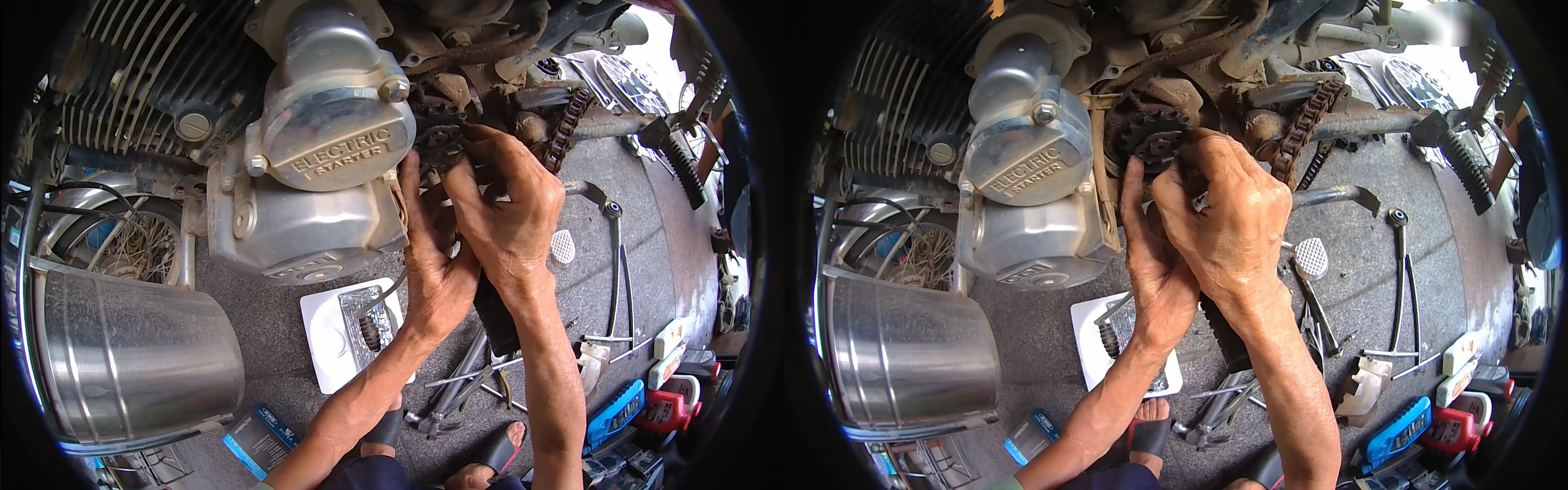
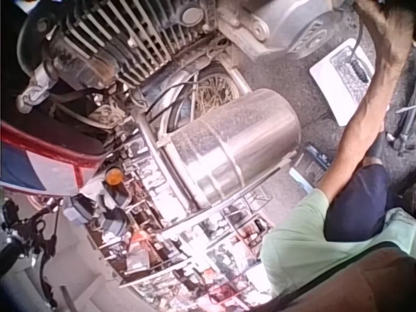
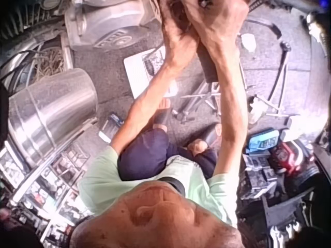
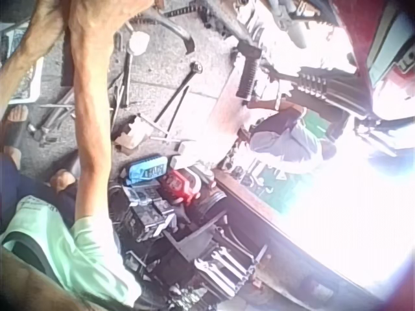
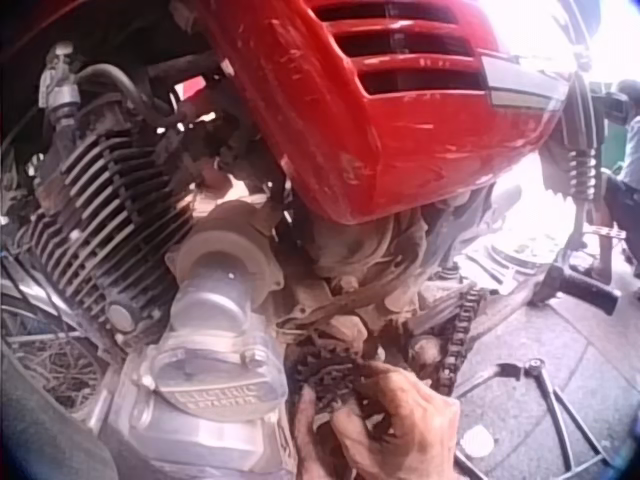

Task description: The person works on a motorcycle engine, removing and handling a chain and sprocket. They use a wrench and other tools to adjust components near the electric starter. The person also picks up and places a plastic tray with small parts.

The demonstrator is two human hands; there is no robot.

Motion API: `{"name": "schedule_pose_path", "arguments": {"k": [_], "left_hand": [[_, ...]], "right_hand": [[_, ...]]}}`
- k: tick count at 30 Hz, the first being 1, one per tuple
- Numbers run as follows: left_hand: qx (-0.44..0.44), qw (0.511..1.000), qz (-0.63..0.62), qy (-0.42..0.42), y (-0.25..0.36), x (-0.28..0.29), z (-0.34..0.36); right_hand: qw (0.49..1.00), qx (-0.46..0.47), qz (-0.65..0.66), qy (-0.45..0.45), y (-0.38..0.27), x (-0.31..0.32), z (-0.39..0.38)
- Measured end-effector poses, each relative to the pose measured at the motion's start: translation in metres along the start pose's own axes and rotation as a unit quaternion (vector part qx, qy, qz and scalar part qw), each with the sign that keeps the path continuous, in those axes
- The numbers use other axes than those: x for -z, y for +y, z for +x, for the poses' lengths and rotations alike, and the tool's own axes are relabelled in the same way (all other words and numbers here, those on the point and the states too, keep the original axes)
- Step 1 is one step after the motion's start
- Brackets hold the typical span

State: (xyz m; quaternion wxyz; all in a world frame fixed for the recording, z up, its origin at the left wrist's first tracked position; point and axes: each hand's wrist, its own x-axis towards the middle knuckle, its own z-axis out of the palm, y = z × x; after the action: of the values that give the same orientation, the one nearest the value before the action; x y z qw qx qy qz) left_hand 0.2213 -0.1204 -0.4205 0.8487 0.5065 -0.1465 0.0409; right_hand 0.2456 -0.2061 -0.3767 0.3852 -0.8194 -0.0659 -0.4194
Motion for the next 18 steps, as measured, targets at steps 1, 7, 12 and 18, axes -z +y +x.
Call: {"name": "schedule_pose_path", "arguments": {"k": [1,7,12,18], "left_hand": [[-0.009,1.000,0.002,-0.008,-0.0009,0.0006,0.0002],[-0.022,1.000,0.002,-0.020,-0.0011,0.0006,0.0018],[-0.015,0.999,0.022,-0.023,-0.0022,0.0008,0.0014],[-0.014,1.000,-0.019,-0.013,-0.0045,-0.0016,0.0027]], "right_hand": [[1.000,0.000,0.008,0.005,0.0007,-0.0002,-0.0006],[1.000,-0.013,0.002,-0.007,-0.0010,0.0012,-0.0012],[1.000,-0.009,-0.005,-0.003,0.0016,-0.0011,0.0002],[1.000,-0.009,-0.003,-0.001,0.0019,-0.0012,0.0044]]}}
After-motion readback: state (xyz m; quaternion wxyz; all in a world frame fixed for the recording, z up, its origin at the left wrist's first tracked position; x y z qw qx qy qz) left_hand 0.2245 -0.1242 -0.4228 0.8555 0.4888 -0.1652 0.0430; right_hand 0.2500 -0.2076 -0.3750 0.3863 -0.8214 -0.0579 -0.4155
